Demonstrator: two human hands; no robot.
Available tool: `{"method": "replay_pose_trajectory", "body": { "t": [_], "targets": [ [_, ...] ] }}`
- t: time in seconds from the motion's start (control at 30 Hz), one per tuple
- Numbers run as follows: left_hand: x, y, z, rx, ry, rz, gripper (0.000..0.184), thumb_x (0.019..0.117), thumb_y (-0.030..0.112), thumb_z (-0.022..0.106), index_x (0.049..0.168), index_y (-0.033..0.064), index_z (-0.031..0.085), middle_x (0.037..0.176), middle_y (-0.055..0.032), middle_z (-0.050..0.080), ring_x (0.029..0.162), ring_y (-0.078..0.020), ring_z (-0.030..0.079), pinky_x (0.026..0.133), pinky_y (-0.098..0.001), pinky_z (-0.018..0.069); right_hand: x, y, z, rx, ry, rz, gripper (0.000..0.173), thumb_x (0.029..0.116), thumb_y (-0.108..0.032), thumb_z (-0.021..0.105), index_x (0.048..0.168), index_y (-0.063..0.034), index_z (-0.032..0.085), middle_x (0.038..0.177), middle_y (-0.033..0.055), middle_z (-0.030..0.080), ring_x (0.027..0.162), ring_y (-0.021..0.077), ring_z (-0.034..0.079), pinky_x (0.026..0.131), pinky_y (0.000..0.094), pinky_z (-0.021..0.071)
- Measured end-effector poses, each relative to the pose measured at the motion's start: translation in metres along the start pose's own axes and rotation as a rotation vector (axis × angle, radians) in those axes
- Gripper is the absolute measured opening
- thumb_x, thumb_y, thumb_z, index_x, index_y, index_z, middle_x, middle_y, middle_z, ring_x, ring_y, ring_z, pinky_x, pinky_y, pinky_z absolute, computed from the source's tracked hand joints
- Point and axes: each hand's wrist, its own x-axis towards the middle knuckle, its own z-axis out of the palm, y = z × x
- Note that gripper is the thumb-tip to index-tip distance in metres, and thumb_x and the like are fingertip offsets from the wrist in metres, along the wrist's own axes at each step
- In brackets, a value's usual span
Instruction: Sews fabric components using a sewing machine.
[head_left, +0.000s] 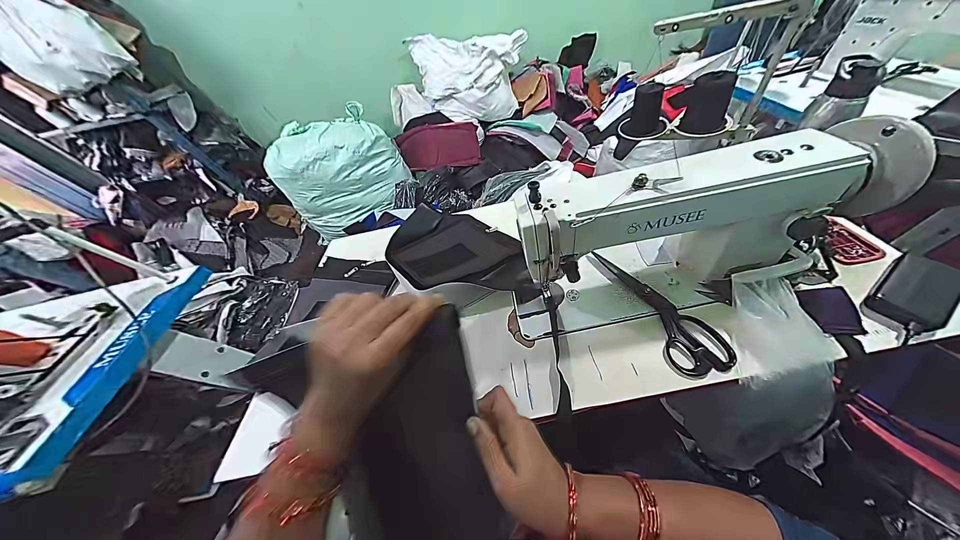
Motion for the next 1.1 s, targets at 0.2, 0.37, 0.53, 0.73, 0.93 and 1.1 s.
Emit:
{"method": "replay_pose_trajectory", "body": {
  "t": [0.2, 0.37, 0.53, 0.73, 0.93, 1.1],
  "targets": [
    [-0.012, 0.032, 0.184, -0.59, -0.596, -0.362, 0.023, 0.1012, 0.012, 0.059, 0.108, 0.0022, 0.078, 0.108, -0.0189, 0.075, 0.106, -0.0376, 0.07, 0.098, -0.0596, 0.0491, -0.006, 0.079, -0.054, 0.187, 0.215, 0.604, 0.017, 0.1082, -0.011, 0.045, 0.118, 0.0013, 0.05, 0.097, 0.0102, 0.061, 0.086, 0.0126, 0.065, 0.08, 0.0302, 0.0551],
    [-0.005, 0.05, 0.21, -0.69, -0.743, -0.657, 0.025, 0.0985, 0.024, 0.067, 0.109, 0.0038, 0.079, 0.112, -0.015, 0.074, 0.117, -0.0336, 0.063, 0.109, -0.0599, 0.0351, -0.01, 0.079, -0.076, 0.213, 0.272, 0.679, 0.012, 0.1079, -0.009, 0.046, 0.115, -0.0011, 0.051, 0.099, 0.0082, 0.06, 0.087, 0.0098, 0.063, 0.078, 0.0259, 0.0545],
    [0.012, 0.054, 0.207, -0.715, -0.816, -0.938, 0.038, 0.0872, 0.027, 0.082, 0.119, 0.0082, 0.071, 0.116, -0.0128, 0.072, 0.122, -0.0356, 0.059, 0.113, -0.0689, 0.0243, -0.01, 0.073, -0.083, 0.209, 0.272, 0.672, 0.009, 0.107, -0.01, 0.047, 0.112, -0.0032, 0.052, 0.093, 0.0054, 0.062, 0.082, 0.0081, 0.065, 0.074, 0.0241, 0.0551],
    [0.024, 0.054, 0.199, -0.675, -0.964, -1.025, 0.055, 0.0826, 0.024, 0.085, 0.129, 0.0082, 0.059, 0.119, -0.0157, 0.067, 0.121, -0.0361, 0.058, 0.111, -0.0705, 0.0242, -0.014, 0.059, -0.089, 0.204, 0.226, 0.637, 0.007, 0.1063, -0.01, 0.047, 0.109, -0.0061, 0.052, 0.089, 0.002, 0.064, 0.079, 0.006, 0.066, 0.073, 0.0223, 0.0556],
    [0.028, 0.058, 0.201, -0.661, -0.957, -1.059, 0.06, 0.0805, 0.023, 0.086, 0.13, 0.008, 0.056, 0.119, -0.016, 0.067, 0.121, -0.0355, 0.058, 0.111, -0.0699, 0.0256, -0.015, 0.059, -0.094, 0.185, 0.237, 0.624, 0.009, 0.1063, -0.01, 0.047, 0.111, -0.0051, 0.052, 0.086, 0.0028, 0.065, 0.078, 0.0071, 0.067, 0.072, 0.023, 0.0564],
    [0.031, 0.063, 0.206, -0.686, -0.911, -1.078, 0.061, 0.0812, 0.022, 0.085, 0.132, 0.0066, 0.056, 0.122, -0.0174, 0.067, 0.124, -0.0372, 0.057, 0.112, -0.0704, 0.0249, -0.014, 0.057, -0.099, 0.197, 0.25, 0.641, 0.011, 0.1066, -0.011, 0.046, 0.113, -0.0048, 0.052, 0.082, 0.0035, 0.067, 0.075, 0.0095, 0.07, 0.069, 0.0256, 0.0584]
  ]
}}
